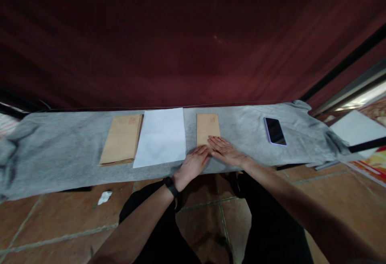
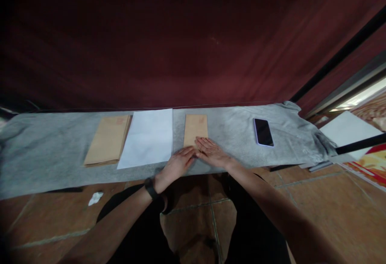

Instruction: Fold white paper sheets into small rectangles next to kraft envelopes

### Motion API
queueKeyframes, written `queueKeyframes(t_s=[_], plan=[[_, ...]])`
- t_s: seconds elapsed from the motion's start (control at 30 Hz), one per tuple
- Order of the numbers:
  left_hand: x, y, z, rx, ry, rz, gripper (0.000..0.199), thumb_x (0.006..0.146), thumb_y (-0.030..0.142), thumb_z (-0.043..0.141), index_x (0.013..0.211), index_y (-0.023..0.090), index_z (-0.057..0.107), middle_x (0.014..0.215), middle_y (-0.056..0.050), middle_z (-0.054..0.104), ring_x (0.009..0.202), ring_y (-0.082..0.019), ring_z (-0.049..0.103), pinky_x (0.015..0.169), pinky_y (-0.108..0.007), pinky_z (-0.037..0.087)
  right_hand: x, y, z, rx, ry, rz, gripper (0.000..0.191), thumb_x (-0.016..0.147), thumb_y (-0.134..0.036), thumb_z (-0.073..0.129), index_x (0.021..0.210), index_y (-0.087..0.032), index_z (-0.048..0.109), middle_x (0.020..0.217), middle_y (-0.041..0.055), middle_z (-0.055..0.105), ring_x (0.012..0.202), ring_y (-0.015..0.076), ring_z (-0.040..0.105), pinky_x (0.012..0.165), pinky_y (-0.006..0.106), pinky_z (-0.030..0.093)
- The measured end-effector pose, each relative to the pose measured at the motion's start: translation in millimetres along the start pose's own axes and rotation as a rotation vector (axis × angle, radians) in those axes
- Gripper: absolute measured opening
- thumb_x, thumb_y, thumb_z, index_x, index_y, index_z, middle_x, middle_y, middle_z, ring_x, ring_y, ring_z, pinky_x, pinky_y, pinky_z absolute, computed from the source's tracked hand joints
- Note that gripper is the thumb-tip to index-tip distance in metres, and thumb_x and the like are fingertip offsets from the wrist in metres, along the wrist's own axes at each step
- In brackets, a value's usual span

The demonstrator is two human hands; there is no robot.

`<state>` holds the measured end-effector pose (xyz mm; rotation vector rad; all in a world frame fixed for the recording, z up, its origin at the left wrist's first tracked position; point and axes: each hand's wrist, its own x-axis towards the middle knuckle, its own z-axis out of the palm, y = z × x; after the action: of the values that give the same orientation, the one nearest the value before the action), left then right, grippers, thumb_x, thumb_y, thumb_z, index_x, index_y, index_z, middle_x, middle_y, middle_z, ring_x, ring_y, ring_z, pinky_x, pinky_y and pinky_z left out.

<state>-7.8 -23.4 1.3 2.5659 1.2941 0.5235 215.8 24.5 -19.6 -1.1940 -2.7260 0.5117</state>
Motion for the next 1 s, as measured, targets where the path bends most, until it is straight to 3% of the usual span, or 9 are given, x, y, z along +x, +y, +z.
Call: queueKeyframes(t_s=[0.23, 0.4, 0.67, 0.8, 1.0], plan=[[3.5, -12.2, -4.5, -0.027, 0.008, -0.067, 0.023, 0.098, 0.012, 0.048, 0.112, 0.016, 0.066, 0.121, -0.009, 0.071, 0.114, -0.019, 0.067, 0.1, -0.034, 0.054, -18.0, -6.7, 7.3, 0.126, 0.312, 0.002, 0.038, 0.104, -0.029, 0.043, 0.137, -0.026, 0.062, 0.143, 0.0059, 0.061, 0.134, 0.0201, 0.055, 0.114, 0.046, 0.044], [8.2, -12.9, -4.0, -0.01, -0.011, -0.101, 0.026, 0.093, 0.004, 0.051, 0.112, 0.016, 0.066, 0.117, -0.008, 0.072, 0.112, -0.02, 0.066, 0.099, -0.034, 0.054, -15.0, -9.5, 10.8, 0.187, 0.395, 0.058, 0.029, 0.101, -0.026, 0.05, 0.122, -0.026, 0.07, 0.134, 0.0047, 0.068, 0.126, 0.0199, 0.062, 0.108, 0.042, 0.05], [14.8, -12.0, -3.9, 0.046, -0.015, -0.128, 0.02, 0.093, 0.006, 0.052, 0.101, 0.018, 0.065, 0.103, -0.006, 0.071, 0.101, -0.021, 0.066, 0.091, -0.036, 0.055, -18.9, -21.8, 10.0, 0.079, 0.4, 0.102, 0.036, 0.103, -0.026, 0.044, 0.134, -0.023, 0.063, 0.141, 0.006, 0.063, 0.132, 0.0213, 0.057, 0.114, 0.045, 0.044], [15.1, -8.9, -3.3, 0.089, -0.027, -0.121, 0.017, 0.093, 0.007, 0.052, 0.099, 0.018, 0.064, 0.102, -0.007, 0.07, 0.101, -0.022, 0.065, 0.092, -0.036, 0.054, -27.3, -45.7, 16.3, -0.005, 0.344, 0.065, 0.044, 0.105, -0.028, 0.039, 0.147, -0.022, 0.052, 0.152, 0.0069, 0.052, 0.142, 0.0224, 0.046, 0.122, 0.05, 0.033], [12.0, -4.4, -4.2, 0.101, -0.026, -0.106, 0.019, 0.093, 0.007, 0.052, 0.104, 0.017, 0.064, 0.108, -0.009, 0.07, 0.105, -0.023, 0.065, 0.095, -0.037, 0.053, -33.9, -78.6, 30.6, -0.092, 0.291, 0.118, 0.055, 0.104, -0.037, 0.043, 0.154, -0.014, 0.041, 0.158, 0.0112, 0.041, 0.147, 0.0256, 0.039, 0.124, 0.047, 0.032]])
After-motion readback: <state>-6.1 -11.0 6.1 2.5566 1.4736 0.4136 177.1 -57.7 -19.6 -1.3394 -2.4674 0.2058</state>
